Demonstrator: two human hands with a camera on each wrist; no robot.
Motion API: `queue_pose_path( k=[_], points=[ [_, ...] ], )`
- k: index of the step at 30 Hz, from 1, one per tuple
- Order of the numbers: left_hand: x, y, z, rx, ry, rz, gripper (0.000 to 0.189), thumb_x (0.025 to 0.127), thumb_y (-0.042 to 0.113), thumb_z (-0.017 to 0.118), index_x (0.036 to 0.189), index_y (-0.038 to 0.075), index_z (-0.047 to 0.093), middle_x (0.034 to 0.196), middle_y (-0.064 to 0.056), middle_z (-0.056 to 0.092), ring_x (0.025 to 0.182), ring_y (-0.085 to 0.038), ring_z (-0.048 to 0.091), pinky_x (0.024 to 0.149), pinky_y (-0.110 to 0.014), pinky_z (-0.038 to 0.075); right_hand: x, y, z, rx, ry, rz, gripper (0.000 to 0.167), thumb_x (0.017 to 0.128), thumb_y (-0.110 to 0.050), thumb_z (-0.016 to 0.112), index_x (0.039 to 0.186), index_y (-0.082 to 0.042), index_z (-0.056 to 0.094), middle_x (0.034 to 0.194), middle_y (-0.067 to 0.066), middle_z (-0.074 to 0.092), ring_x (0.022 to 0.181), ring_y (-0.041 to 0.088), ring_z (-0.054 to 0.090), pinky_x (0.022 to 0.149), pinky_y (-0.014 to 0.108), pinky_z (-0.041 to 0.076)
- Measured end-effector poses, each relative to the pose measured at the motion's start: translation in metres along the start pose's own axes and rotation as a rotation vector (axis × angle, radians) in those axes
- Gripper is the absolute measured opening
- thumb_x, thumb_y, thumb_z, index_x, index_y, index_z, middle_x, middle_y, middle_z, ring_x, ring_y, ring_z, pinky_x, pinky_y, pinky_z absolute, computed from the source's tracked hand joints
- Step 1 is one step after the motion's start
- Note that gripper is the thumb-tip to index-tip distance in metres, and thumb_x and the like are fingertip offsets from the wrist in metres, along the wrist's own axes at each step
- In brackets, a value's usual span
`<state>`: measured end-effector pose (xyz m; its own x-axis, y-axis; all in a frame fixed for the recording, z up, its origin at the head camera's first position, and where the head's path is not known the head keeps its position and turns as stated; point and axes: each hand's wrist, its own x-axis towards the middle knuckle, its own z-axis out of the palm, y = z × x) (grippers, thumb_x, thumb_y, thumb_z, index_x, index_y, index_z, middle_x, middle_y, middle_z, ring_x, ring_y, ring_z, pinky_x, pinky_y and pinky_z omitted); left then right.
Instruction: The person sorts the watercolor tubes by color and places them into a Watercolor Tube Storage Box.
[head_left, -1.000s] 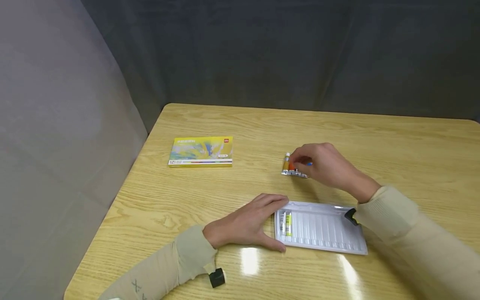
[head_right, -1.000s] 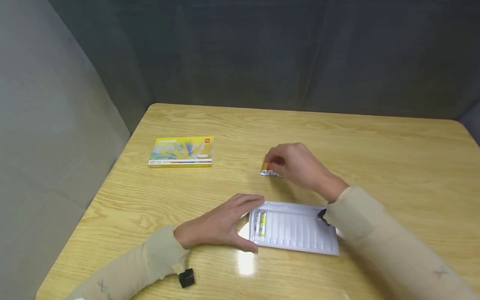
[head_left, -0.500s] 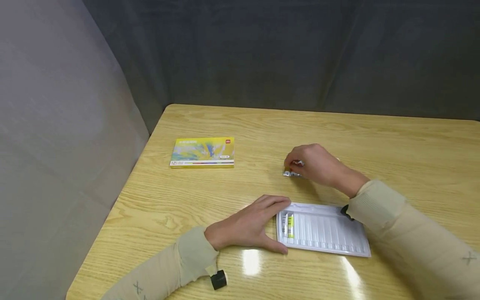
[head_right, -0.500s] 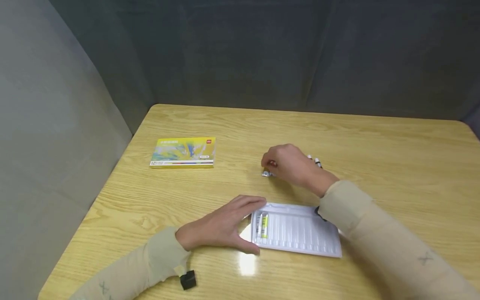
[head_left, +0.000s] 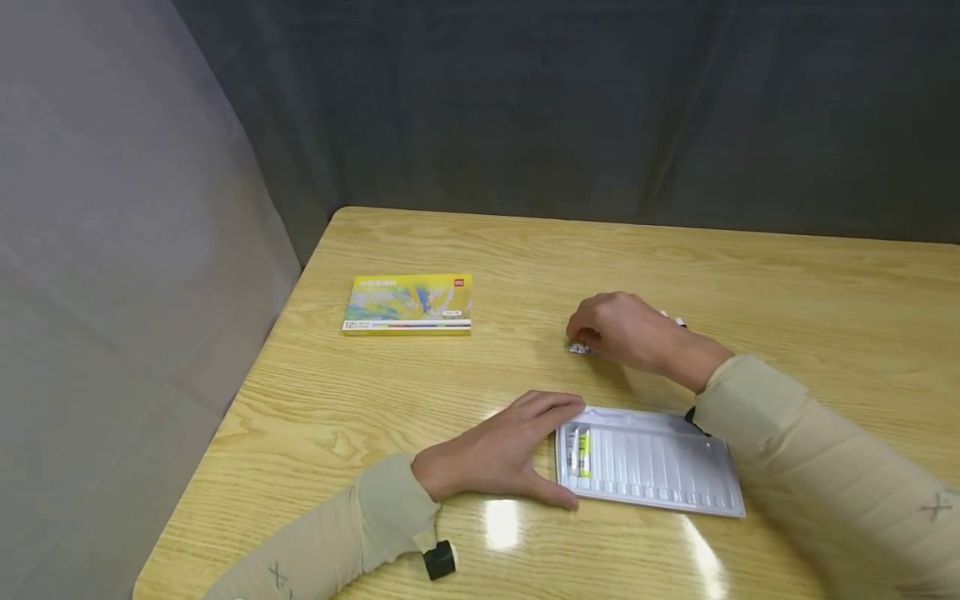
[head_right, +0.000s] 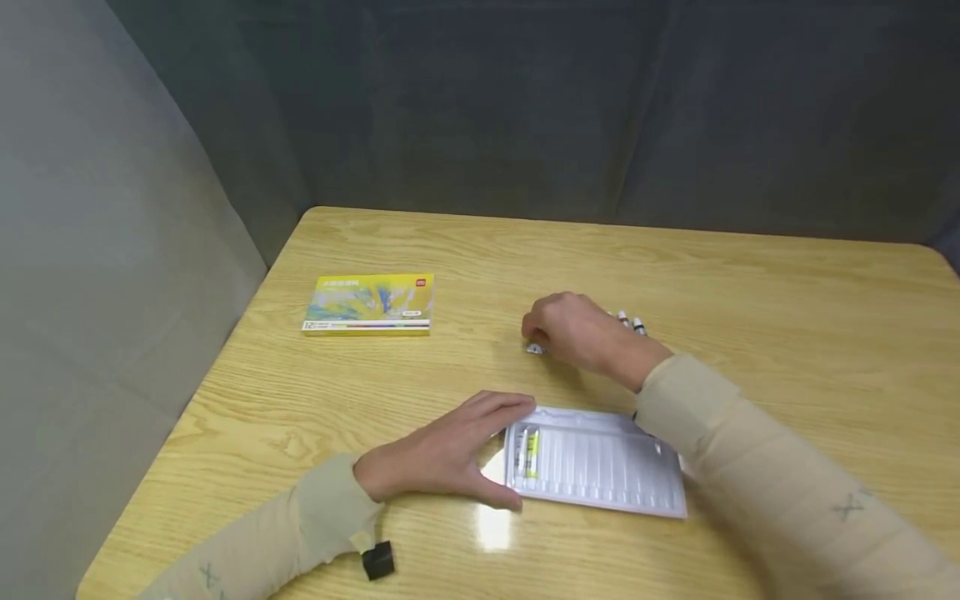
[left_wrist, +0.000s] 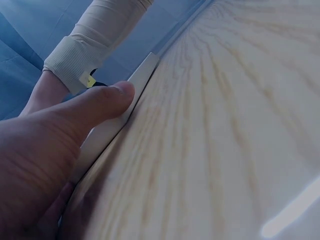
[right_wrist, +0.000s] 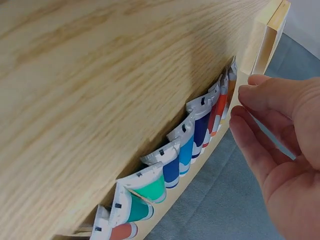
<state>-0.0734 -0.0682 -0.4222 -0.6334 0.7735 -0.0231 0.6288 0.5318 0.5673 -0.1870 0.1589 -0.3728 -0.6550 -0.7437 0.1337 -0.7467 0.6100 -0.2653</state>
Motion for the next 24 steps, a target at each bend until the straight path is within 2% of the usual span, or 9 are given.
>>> queue_pose_path(
  k=[12, 24],
  points=[
    [0.0006, 0.0002, 0.0006, 0.012, 0.008, 0.016, 0.109, 0.081, 0.064, 0.080, 0.164, 0.014, 0.030, 0.169, 0.002, 0.033, 0.154, -0.013, 0.033, 0.128, -0.030, 0.035, 0.0026, 0.0029, 0.0016, -0.028, -0.035, -0.022, 0.015, 0.088, 0.005, 0.075, 0.089, -0.009, 0.079, 0.091, 0.003, 0.078, 0.085, 0.018, 0.072, 0.078, 0.039, 0.063],
    [0.0005, -0.0003, 0.0002, 0.013, 0.003, 0.002, 0.110, 0.080, 0.065, 0.080, 0.164, 0.014, 0.029, 0.169, 0.003, 0.032, 0.154, -0.013, 0.032, 0.128, -0.030, 0.034, 0.0092, 0.0014, 0.0013, -0.036, -0.063, -0.030, 0.018, 0.088, 0.007, 0.074, 0.092, -0.009, 0.081, 0.093, 0.003, 0.080, 0.085, 0.018, 0.070, 0.079, 0.039, 0.063]
  ],
)
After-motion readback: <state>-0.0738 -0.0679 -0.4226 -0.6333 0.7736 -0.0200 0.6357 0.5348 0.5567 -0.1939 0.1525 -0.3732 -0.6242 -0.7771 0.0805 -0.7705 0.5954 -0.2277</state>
